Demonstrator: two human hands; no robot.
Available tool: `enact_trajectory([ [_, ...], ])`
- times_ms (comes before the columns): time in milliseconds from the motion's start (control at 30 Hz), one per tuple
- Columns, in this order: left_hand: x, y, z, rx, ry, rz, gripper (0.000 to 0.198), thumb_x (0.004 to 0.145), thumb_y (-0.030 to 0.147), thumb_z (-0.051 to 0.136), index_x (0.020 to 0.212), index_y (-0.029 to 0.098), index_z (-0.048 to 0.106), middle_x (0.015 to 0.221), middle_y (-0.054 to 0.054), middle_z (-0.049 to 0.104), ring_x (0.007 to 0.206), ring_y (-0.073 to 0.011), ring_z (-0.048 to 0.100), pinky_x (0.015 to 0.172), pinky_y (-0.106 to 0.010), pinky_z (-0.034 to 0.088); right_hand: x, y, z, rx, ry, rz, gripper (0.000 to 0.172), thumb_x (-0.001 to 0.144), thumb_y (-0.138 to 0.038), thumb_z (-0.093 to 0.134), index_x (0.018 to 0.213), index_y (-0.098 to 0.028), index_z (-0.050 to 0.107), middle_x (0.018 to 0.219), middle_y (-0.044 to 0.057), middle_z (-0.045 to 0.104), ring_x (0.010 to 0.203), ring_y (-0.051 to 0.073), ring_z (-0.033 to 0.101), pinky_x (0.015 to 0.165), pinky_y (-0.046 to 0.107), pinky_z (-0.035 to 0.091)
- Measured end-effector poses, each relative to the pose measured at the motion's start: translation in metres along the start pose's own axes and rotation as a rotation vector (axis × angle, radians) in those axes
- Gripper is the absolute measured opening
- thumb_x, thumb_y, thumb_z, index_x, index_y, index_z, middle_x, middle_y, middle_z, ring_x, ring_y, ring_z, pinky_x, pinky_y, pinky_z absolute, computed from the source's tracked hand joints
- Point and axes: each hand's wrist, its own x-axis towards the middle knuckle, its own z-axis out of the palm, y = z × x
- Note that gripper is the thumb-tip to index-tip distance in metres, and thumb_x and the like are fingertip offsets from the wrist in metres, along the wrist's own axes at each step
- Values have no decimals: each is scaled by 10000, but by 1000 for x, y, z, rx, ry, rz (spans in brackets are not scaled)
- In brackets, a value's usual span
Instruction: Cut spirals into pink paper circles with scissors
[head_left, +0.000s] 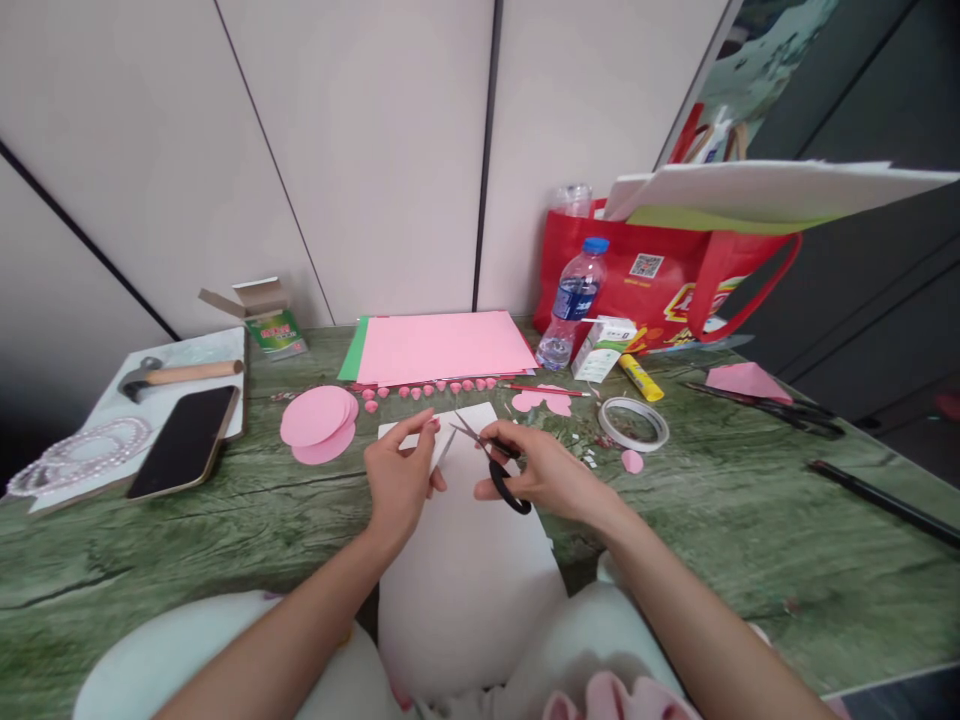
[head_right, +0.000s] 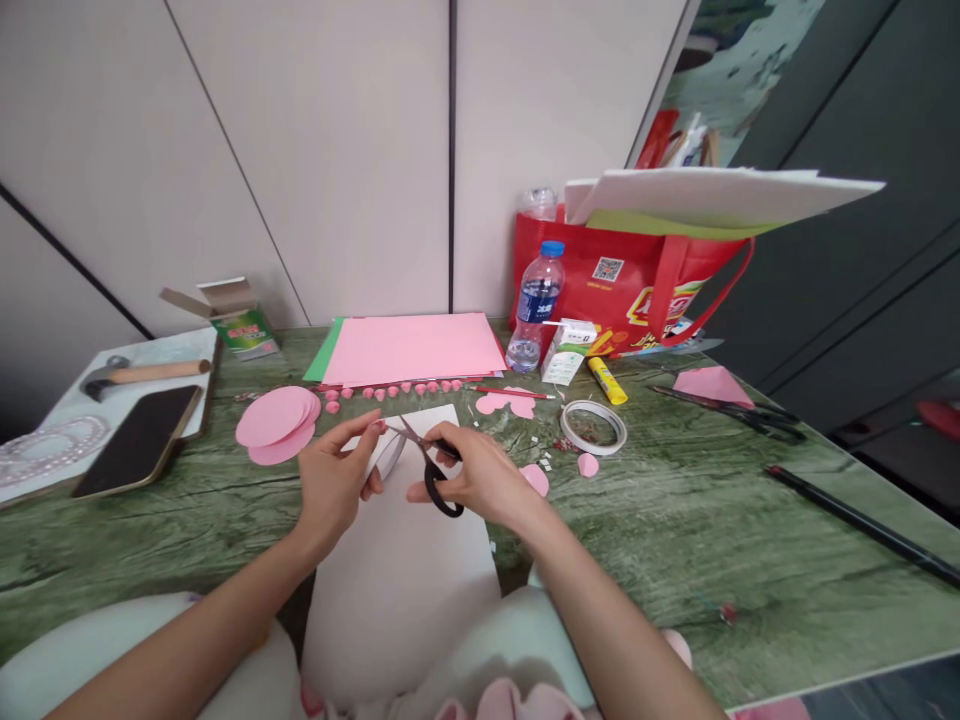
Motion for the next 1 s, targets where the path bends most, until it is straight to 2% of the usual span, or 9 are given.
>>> enact_trajectory([
  [100,-1,0,1,-10,-12,-6,339,695,383,583,927,144,649,581,-7,625,244,-61,435,227,-169,259,-1,-1,3,-7,-68,-17,335,592,-391,704,807,-198,535,641,-61,432,557,88,387,536,196,322],
  [200,-2,1,2,-10,-25,3,337,686,382,591,915,143,653,633,-21,641,243,-57,437,221,-171,256,-1,-2,7,22,-89,-26,313,595,-385,706,792,-196,552,621,-65,415,547,84,365,529,191,310],
  [333,-2,1,3,-4,-25,4,349,676,399,594,908,147,658,650,-22,646,238,-58,440,216,-178,264,-1,2,8,58,-82,11,301,620,-403,681,799,-186,574,580,-62,417,525,85,355,490,183,297],
  [500,-2,0,2,3,-32,16,358,675,419,591,904,152,658,637,-18,643,238,-62,444,219,-180,258,-2,4,5,-19,-62,38,310,621,-422,670,805,-185,591,574,-52,459,521,90,384,483,181,304],
  [833,-4,0,3,17,-60,14,372,670,442,591,903,161,662,448,33,560,229,-77,429,223,-181,250,-1,5,2,-150,-35,51,253,614,-426,666,692,-193,608,478,-62,421,452,85,352,422,183,232],
  [1000,-4,2,2,28,-65,-4,353,664,427,598,895,168,667,485,27,583,231,-74,432,223,-186,256,0,6,1,-171,-64,57,256,612,-436,661,647,-190,601,458,-66,401,443,81,321,422,187,218],
])
